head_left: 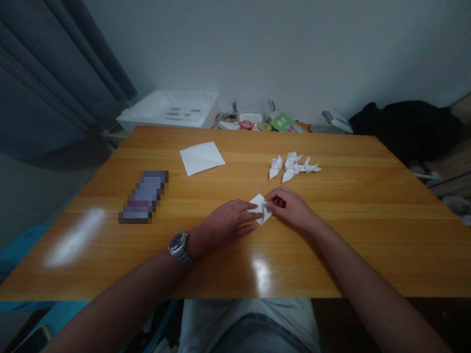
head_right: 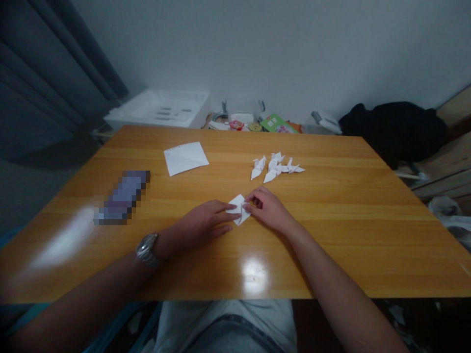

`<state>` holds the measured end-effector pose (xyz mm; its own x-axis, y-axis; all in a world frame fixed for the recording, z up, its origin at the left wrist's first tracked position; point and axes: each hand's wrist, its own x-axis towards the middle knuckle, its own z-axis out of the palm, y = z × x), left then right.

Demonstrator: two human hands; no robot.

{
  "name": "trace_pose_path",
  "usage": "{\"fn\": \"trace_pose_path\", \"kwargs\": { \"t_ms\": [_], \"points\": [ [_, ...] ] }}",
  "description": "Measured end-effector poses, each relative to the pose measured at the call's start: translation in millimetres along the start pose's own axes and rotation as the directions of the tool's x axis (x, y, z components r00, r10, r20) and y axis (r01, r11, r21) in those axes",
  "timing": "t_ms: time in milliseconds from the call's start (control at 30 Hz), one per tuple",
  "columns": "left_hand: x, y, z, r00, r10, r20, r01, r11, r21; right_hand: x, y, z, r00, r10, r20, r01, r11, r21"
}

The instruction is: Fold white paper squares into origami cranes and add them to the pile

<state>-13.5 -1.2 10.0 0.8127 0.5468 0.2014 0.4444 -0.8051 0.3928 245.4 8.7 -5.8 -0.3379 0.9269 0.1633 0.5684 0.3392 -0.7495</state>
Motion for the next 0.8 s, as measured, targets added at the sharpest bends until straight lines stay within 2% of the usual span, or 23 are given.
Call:
{"fn": "trace_pose_path", "kwargs": {
  "t_ms": [800],
  "points": [
    [-2, 0, 1.9, 0.999, 0.018, 0.035, -0.021, 0.996, 0.09, 5, -5, 14, 0.993, 0.045, -0.111, -0.056, 0.994, -0.091]
  ]
}}
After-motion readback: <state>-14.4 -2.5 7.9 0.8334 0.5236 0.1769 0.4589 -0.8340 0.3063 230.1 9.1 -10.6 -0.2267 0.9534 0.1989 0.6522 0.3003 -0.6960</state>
